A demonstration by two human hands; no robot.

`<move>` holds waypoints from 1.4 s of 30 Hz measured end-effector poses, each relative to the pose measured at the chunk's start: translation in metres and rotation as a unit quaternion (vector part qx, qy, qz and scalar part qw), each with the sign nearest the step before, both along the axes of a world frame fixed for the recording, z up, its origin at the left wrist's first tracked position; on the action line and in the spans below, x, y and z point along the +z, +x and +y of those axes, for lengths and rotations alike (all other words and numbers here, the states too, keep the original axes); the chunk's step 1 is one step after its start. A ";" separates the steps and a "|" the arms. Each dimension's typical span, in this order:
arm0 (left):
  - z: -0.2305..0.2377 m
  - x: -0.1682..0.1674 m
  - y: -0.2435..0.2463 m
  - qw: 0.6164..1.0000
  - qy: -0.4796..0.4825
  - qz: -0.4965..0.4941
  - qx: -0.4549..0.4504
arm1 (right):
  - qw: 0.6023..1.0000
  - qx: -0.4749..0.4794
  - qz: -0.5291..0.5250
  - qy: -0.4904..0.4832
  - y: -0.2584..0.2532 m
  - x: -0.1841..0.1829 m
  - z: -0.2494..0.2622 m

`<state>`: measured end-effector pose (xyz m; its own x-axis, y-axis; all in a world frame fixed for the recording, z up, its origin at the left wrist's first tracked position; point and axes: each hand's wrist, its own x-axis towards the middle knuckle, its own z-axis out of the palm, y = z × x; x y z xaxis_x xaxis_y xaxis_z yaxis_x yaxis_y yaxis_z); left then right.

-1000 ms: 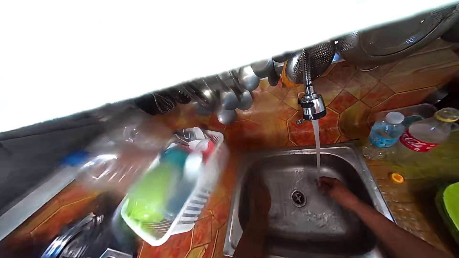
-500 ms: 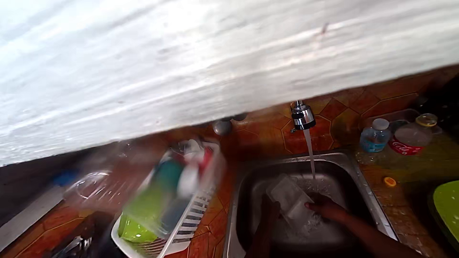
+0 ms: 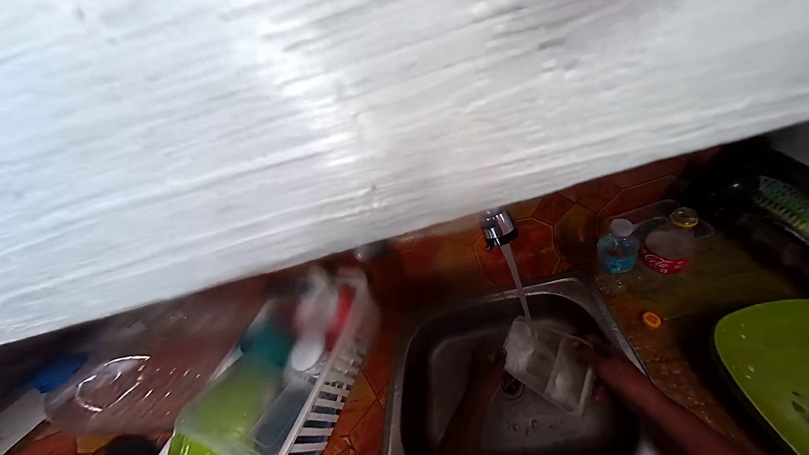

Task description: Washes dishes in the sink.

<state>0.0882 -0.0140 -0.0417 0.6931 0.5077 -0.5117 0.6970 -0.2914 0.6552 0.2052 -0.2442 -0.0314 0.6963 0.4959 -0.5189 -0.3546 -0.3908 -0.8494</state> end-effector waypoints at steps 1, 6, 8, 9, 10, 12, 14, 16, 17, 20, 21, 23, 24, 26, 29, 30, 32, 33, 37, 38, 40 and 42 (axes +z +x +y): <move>0.000 0.000 0.002 1.000 -0.009 0.007 -0.029 | 1.000 -0.004 0.006 0.000 0.001 0.003 -0.003; -0.009 -0.014 0.001 0.994 -0.107 0.003 -0.031 | 0.999 0.004 -0.004 -0.035 0.010 0.013 -0.008; -0.012 -0.018 -0.001 0.993 -0.122 0.004 -0.004 | 0.997 0.031 -0.031 -0.065 0.014 0.016 -0.007; -0.013 -0.020 -0.001 0.992 -0.129 0.004 0.008 | 0.995 0.046 -0.050 -0.077 0.017 0.018 -0.006; -0.013 -0.021 -0.002 0.990 -0.139 0.002 0.021 | 0.991 0.064 -0.081 -0.084 0.018 0.021 -0.006; -0.014 -0.022 -0.003 0.987 -0.155 -0.005 0.043 | 0.976 0.101 -0.171 -0.088 0.020 0.028 -0.004; -0.015 -0.018 -0.004 0.987 -0.157 -0.008 0.044 | 0.951 0.131 -0.267 -0.084 0.018 0.036 -0.002; -0.015 -0.014 -0.004 0.987 -0.157 -0.012 0.034 | 0.925 0.139 -0.347 -0.065 0.014 0.036 0.002; -0.014 -0.014 -0.004 0.986 -0.163 -0.019 0.033 | 0.916 0.136 -0.374 -0.056 0.012 0.033 0.005; -0.013 -0.018 -0.002 0.985 -0.148 -0.079 0.049 | 0.920 0.128 -0.370 -0.028 0.012 0.021 0.018; -0.011 -0.019 -0.002 0.987 -0.116 -0.091 0.064 | 0.931 0.128 -0.342 -0.020 0.013 0.018 0.023; -0.003 -0.016 -0.002 0.991 -0.038 -0.090 0.096 | 0.950 0.125 -0.285 0.004 0.016 0.012 0.033; 0.001 -0.014 -0.004 0.990 -0.005 -0.091 0.107 | 0.956 0.125 -0.266 0.020 0.016 0.007 0.039; 0.011 -0.009 -0.011 0.988 0.038 -0.096 0.115 | 0.962 0.132 -0.234 0.048 0.017 0.002 0.051; 0.021 -0.001 -0.022 0.984 0.056 -0.118 0.124 | 0.965 0.142 -0.210 0.069 0.017 0.008 0.067; 0.024 0.000 -0.024 0.981 0.053 -0.131 0.134 | 0.964 0.147 -0.210 0.067 0.017 0.010 0.072; 0.028 -0.002 -0.029 0.975 0.038 -0.153 0.156 | 0.964 0.156 -0.208 0.057 0.015 0.014 0.079; 0.029 -0.003 -0.030 0.973 0.027 -0.160 0.163 | 0.964 0.154 -0.209 0.055 0.014 0.015 0.081; 0.020 -0.003 -0.024 0.973 -0.027 -0.156 0.166 | 0.966 0.111 -0.229 0.050 0.013 0.021 0.076; 0.015 -0.002 -0.020 0.973 -0.043 -0.158 0.163 | 0.964 0.098 -0.241 0.054 0.015 0.021 0.070; 0.005 -0.002 -0.010 0.973 -0.069 -0.171 0.142 | 0.957 0.066 -0.271 0.074 0.018 0.018 0.056; -0.005 0.002 0.001 0.973 -0.082 -0.187 0.110 | 0.951 0.036 -0.292 0.094 0.023 0.013 0.039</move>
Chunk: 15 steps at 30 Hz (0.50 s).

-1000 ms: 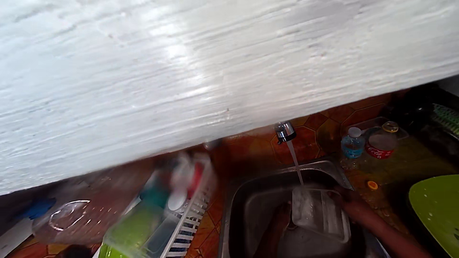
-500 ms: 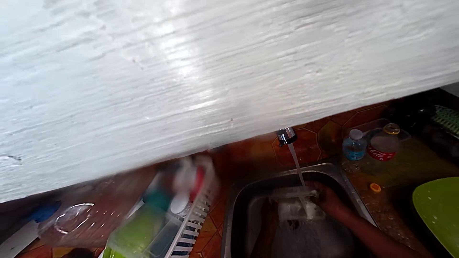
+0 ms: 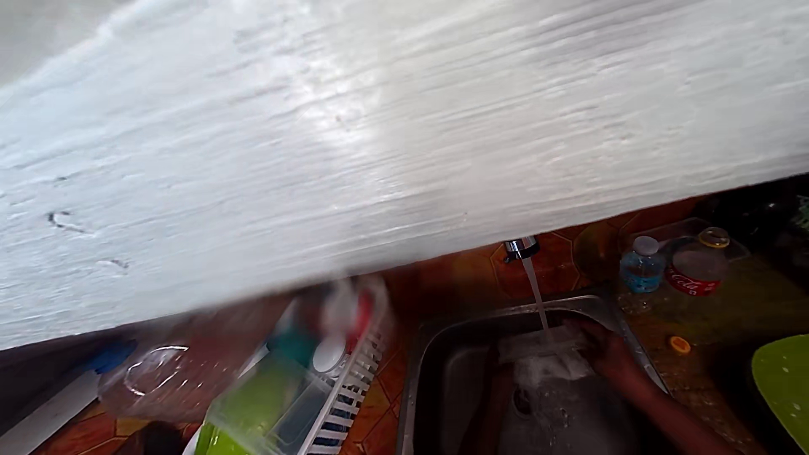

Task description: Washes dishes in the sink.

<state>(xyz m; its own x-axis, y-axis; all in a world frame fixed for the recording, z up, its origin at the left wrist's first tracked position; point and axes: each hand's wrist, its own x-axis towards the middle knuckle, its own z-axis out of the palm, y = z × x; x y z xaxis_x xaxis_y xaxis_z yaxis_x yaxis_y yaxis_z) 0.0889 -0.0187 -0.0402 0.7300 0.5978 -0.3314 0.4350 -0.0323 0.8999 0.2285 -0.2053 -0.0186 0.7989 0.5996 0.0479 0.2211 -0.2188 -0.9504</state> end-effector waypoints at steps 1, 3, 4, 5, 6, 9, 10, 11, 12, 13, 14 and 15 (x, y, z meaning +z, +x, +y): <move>-0.006 0.005 0.005 1.000 -0.007 -0.014 -0.019 | 1.000 -0.013 -0.001 0.014 0.002 -0.001 -0.009; -0.018 0.015 0.015 0.998 -0.032 -0.040 -0.044 | 0.998 -0.050 -0.002 0.045 0.004 -0.002 -0.024; -0.022 0.017 0.020 0.996 -0.051 -0.050 -0.056 | 0.996 -0.068 -0.003 0.061 0.004 -0.001 -0.032; -0.024 0.018 0.024 0.994 -0.068 -0.055 -0.070 | 0.993 -0.084 -0.006 0.077 0.005 -0.001 -0.038; -0.026 0.018 0.028 0.992 -0.081 -0.055 -0.082 | 0.991 -0.094 -0.005 0.091 0.006 -0.002 -0.043; -0.026 0.027 0.034 0.986 -0.121 -0.056 -0.103 | 0.982 -0.111 0.000 0.154 0.007 -0.011 -0.048; -0.024 0.030 0.034 0.984 -0.129 -0.067 -0.104 | 0.979 -0.109 0.002 0.170 0.007 -0.013 -0.047; -0.020 0.032 0.034 0.983 -0.126 -0.085 -0.107 | 0.979 -0.103 0.006 0.176 0.007 -0.013 -0.046; -0.015 0.034 0.033 0.981 -0.115 -0.105 -0.116 | 0.981 -0.092 0.013 0.173 0.006 -0.013 -0.043; -0.010 0.036 0.030 0.980 -0.091 -0.125 -0.126 | 0.984 -0.076 0.020 0.160 0.005 -0.012 -0.040; -0.006 0.039 0.027 0.979 -0.061 -0.143 -0.134 | 0.988 -0.054 0.024 0.143 0.005 -0.013 -0.036; -0.001 0.044 0.024 0.978 -0.031 -0.153 -0.135 | 0.991 -0.033 0.028 0.126 0.006 -0.018 -0.031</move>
<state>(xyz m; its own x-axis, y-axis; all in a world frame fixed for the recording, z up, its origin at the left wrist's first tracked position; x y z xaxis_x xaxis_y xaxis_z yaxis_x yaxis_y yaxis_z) 0.1130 -0.0202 0.0036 0.9296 0.3546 -0.1010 0.1271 -0.0511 0.9906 0.2343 -0.2360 -0.0364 0.8413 0.5209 0.1443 0.1599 0.0151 -0.9870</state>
